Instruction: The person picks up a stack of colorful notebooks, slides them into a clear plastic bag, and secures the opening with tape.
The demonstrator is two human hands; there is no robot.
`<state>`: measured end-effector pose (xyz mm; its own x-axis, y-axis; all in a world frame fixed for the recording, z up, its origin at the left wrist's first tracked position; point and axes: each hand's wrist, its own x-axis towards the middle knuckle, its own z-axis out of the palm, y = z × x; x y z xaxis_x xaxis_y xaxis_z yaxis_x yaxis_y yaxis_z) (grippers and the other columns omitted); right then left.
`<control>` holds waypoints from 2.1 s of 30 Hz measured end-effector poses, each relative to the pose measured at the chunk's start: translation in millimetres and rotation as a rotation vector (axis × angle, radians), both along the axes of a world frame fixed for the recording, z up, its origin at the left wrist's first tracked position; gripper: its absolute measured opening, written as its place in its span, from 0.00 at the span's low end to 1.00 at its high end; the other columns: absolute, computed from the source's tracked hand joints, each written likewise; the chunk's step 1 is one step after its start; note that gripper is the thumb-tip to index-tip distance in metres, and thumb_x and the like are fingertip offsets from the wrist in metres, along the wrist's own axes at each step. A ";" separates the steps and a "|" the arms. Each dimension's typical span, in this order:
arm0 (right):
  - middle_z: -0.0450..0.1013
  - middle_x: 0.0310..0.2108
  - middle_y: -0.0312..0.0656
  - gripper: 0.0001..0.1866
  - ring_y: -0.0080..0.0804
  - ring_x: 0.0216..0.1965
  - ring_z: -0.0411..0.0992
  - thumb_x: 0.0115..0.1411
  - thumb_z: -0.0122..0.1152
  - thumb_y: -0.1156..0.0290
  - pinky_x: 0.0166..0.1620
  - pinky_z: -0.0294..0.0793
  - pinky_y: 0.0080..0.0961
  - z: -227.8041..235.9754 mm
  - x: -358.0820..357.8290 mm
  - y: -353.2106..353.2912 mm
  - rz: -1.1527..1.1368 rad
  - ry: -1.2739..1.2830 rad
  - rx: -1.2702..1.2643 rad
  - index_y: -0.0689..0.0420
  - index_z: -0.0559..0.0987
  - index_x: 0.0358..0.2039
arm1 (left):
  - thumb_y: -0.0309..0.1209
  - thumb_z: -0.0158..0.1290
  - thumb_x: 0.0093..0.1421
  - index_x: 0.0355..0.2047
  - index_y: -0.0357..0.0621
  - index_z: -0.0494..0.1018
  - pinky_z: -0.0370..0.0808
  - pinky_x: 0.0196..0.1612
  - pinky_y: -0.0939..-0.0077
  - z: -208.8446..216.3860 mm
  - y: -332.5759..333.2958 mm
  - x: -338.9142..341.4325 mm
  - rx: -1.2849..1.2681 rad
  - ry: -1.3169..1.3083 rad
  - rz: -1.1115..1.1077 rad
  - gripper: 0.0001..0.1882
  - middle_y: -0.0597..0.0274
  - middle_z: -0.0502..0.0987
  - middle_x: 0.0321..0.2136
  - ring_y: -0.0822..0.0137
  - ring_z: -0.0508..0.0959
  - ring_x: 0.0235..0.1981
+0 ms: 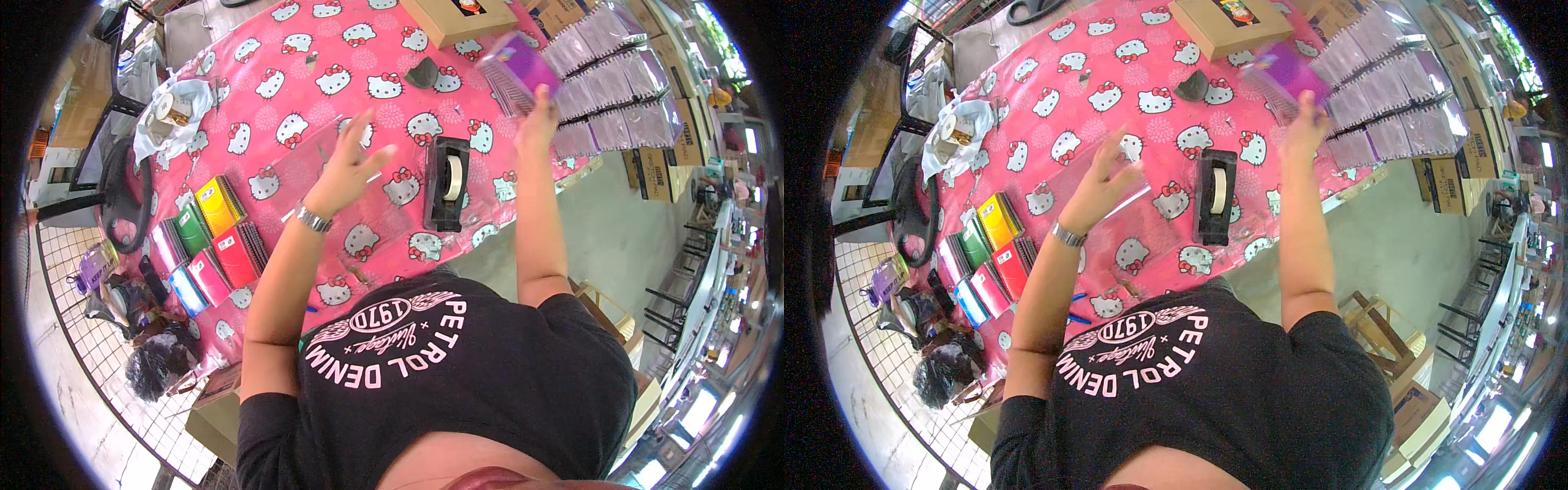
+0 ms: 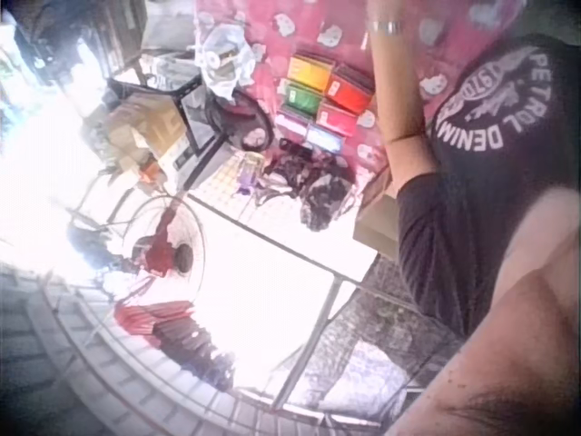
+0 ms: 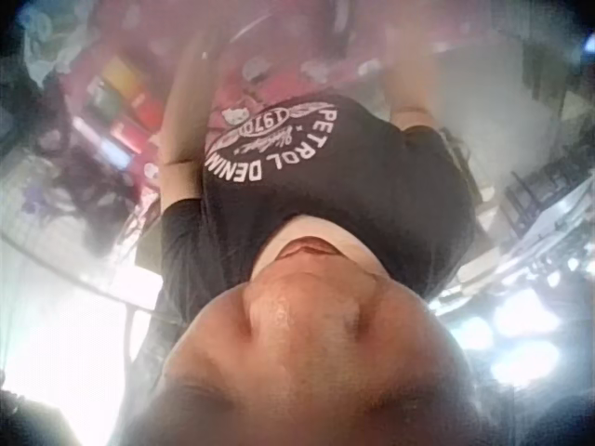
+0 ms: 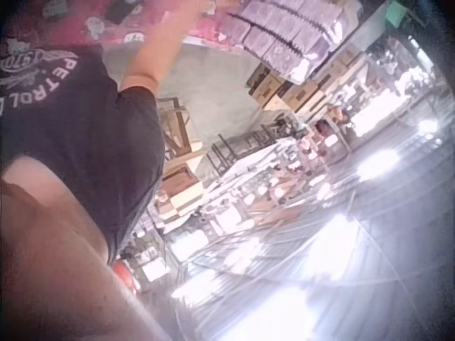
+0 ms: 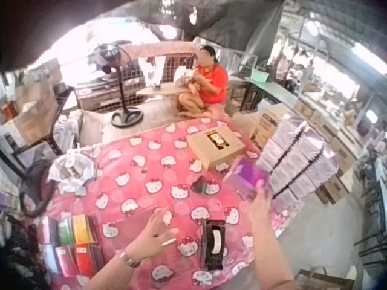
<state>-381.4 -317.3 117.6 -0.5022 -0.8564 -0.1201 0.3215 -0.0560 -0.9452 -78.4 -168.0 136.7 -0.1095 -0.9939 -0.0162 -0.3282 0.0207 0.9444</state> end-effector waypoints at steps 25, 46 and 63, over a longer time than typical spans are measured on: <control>0.69 0.43 0.64 0.31 0.55 0.44 0.69 0.54 0.58 0.56 0.52 0.65 0.46 -32.8 110.1 -6.2 -0.483 1.078 0.039 0.76 0.68 0.43 | 0.36 0.50 0.62 0.49 0.40 0.70 0.68 0.44 0.79 -28.7 207.0 206.4 0.131 0.295 1.055 0.18 0.65 0.74 0.43 0.74 0.73 0.43; 0.76 0.35 0.48 0.26 0.40 0.40 0.75 0.44 0.69 0.54 0.40 0.74 0.35 -106.4 594.2 258.6 1.117 1.535 -0.134 0.60 0.76 0.37 | 0.33 0.62 0.48 0.42 0.35 0.72 0.73 0.42 0.69 -137.9 260.0 436.2 0.301 -0.554 1.184 0.22 0.51 0.78 0.37 0.60 0.78 0.38; 0.72 0.43 0.42 0.13 0.44 0.47 0.69 0.46 0.61 0.67 0.45 0.69 0.43 34.0 683.5 273.3 1.244 1.440 -1.321 0.51 0.78 0.35 | 0.59 0.39 0.59 0.54 0.38 0.63 0.67 0.54 0.60 -59.0 276.5 468.6 0.138 1.228 0.734 0.37 0.51 0.70 0.51 0.57 0.71 0.51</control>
<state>302.0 -44.1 151.6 0.9208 0.0089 0.3898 0.0672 -0.9884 -0.1363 390.1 108.5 77.7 0.4027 -0.8289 -0.3883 0.7847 0.0942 0.6127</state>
